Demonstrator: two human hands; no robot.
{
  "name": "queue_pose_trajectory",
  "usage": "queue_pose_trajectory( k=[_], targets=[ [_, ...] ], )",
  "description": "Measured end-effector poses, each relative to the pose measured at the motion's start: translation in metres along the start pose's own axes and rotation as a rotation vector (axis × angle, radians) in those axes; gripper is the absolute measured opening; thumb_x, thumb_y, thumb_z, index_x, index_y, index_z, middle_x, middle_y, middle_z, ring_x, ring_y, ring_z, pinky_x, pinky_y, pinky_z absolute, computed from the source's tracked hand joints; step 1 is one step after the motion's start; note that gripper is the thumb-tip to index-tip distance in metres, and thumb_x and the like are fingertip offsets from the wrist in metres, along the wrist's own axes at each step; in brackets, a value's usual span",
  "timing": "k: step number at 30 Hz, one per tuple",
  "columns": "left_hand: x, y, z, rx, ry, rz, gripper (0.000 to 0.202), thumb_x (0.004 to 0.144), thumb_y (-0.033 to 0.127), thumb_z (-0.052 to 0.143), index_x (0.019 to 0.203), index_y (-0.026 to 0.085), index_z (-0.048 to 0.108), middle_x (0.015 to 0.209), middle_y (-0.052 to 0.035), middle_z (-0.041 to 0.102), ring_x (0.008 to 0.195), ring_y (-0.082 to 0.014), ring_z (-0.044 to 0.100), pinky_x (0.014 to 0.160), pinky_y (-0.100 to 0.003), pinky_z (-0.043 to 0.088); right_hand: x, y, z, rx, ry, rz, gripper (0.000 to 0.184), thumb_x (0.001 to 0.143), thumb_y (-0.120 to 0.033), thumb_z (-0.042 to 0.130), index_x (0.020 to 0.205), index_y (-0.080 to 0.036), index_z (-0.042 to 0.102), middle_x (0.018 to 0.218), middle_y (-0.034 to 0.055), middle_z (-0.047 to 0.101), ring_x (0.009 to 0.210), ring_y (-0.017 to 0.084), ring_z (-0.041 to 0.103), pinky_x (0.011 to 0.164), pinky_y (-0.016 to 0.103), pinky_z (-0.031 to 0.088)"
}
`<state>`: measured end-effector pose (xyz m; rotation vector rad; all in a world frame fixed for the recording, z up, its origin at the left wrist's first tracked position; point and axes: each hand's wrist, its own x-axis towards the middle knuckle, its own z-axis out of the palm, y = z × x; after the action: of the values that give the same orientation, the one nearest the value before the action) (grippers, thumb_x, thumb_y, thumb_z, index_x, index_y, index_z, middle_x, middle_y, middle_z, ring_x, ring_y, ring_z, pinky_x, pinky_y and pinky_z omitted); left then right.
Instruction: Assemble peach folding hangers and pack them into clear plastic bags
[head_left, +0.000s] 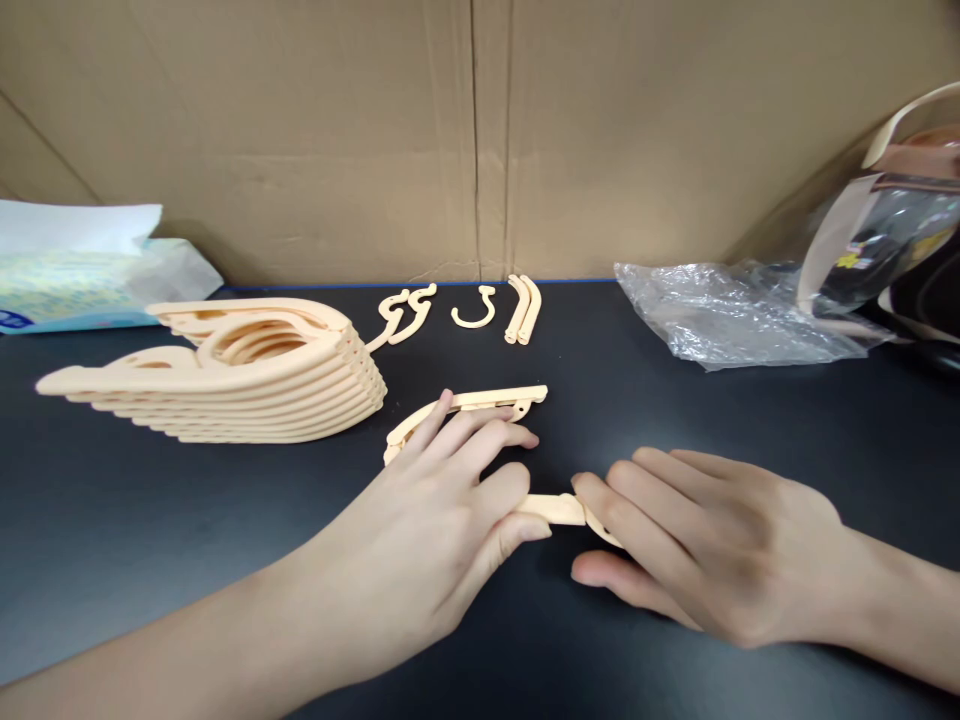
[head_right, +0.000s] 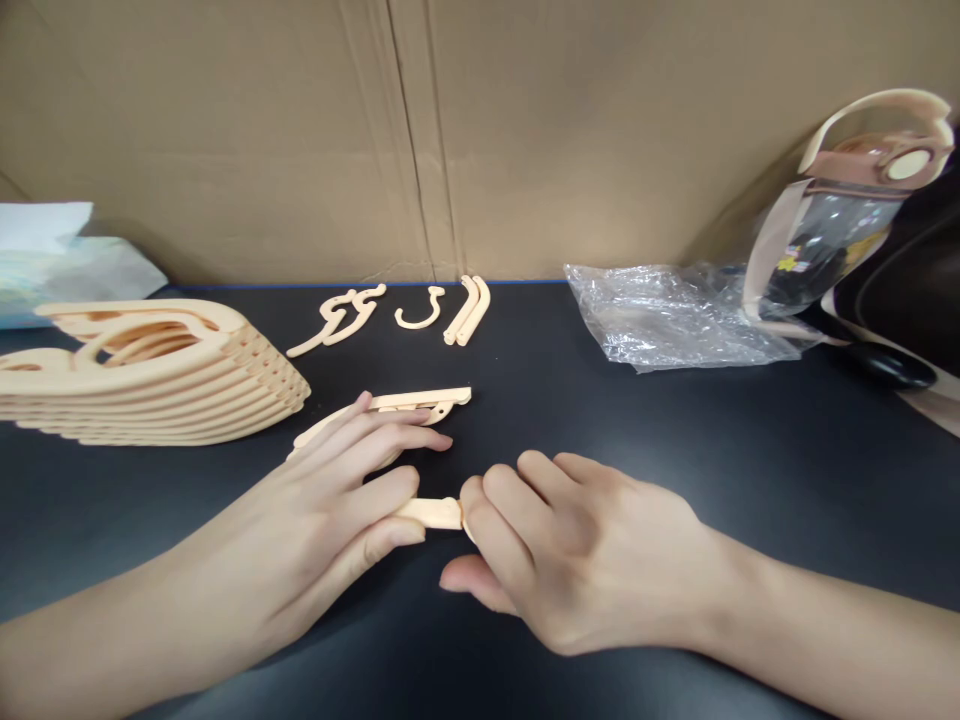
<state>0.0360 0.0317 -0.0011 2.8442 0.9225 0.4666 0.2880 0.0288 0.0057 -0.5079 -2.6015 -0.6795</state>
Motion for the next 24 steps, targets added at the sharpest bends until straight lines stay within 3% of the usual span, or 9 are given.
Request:
queue_pose_trajectory(
  k=[6,11,14,17,19,22,24],
  targets=[
    [0.001,0.001,0.001,-0.020,0.014,-0.008,0.026,0.112,0.028,0.039,0.106,0.020,0.063,0.129,-0.0111,0.067,0.132,-0.0307,0.058,0.119,-0.066,0.035,0.000,0.000,0.002,0.011,-0.011,0.016,0.034,0.110,-0.031,0.044,0.096,-0.011,0.066,0.065,-0.0001,0.064,0.052,0.017,0.056,0.049,0.031,0.044],
    [-0.002,-0.001,0.005,-0.077,0.070,-0.052,0.020,0.110,0.034,0.047,0.097,0.023,0.058,0.129,-0.0092,0.066,0.131,-0.0254,0.060,0.123,-0.059,0.031,-0.002,0.003,0.003,0.048,-0.024,0.009,0.031,0.111,-0.026,0.042,0.100,-0.010,0.067,0.067,-0.0010,0.063,0.057,0.016,0.056,0.052,0.031,0.042],
    [-0.004,0.000,0.007,-0.102,0.113,-0.100,0.021,0.108,0.042,0.050,0.098,0.024,0.051,0.134,-0.0089,0.064,0.137,-0.0238,0.056,0.127,-0.053,0.027,-0.002,0.007,0.002,0.174,-0.073,0.062,0.034,0.111,-0.026,0.040,0.095,-0.013,0.066,0.070,-0.0006,0.062,0.058,0.016,0.053,0.053,0.031,0.040],
    [-0.005,0.001,0.007,-0.078,0.144,-0.171,0.030,0.106,0.055,0.050,0.104,0.025,0.049,0.137,-0.0096,0.061,0.140,-0.0261,0.051,0.127,-0.057,0.023,-0.003,0.016,0.002,0.379,-0.159,0.146,0.030,0.110,-0.029,0.044,0.096,-0.014,0.066,0.074,-0.0003,0.060,0.060,0.015,0.051,0.056,0.029,0.039],
    [-0.006,0.001,0.006,-0.053,0.166,-0.210,0.030,0.107,0.055,0.047,0.107,0.025,0.051,0.137,-0.0098,0.061,0.138,-0.0280,0.052,0.123,-0.058,0.030,-0.005,0.024,0.001,0.475,-0.215,0.197,0.021,0.107,-0.028,0.051,0.101,-0.015,0.066,0.079,0.0003,0.061,0.064,0.015,0.053,0.060,0.027,0.041],
    [-0.006,-0.002,0.005,-0.056,0.196,-0.241,0.021,0.109,0.044,0.045,0.109,0.025,0.055,0.137,-0.0087,0.060,0.132,-0.0281,0.055,0.108,-0.049,0.047,-0.007,0.037,0.000,0.553,-0.261,0.258,0.010,0.100,-0.019,0.056,0.102,-0.018,0.066,0.087,0.0016,0.065,0.070,0.015,0.055,0.067,0.028,0.043],
    [-0.006,-0.005,0.005,-0.066,0.205,-0.245,0.016,0.108,0.039,0.048,0.112,0.026,0.056,0.139,-0.0074,0.059,0.134,-0.0276,0.054,0.104,-0.045,0.050,-0.008,0.042,-0.001,0.583,-0.264,0.285,0.011,0.096,-0.014,0.057,0.098,-0.019,0.066,0.088,0.0017,0.066,0.072,0.015,0.055,0.070,0.029,0.043]
  ],
)
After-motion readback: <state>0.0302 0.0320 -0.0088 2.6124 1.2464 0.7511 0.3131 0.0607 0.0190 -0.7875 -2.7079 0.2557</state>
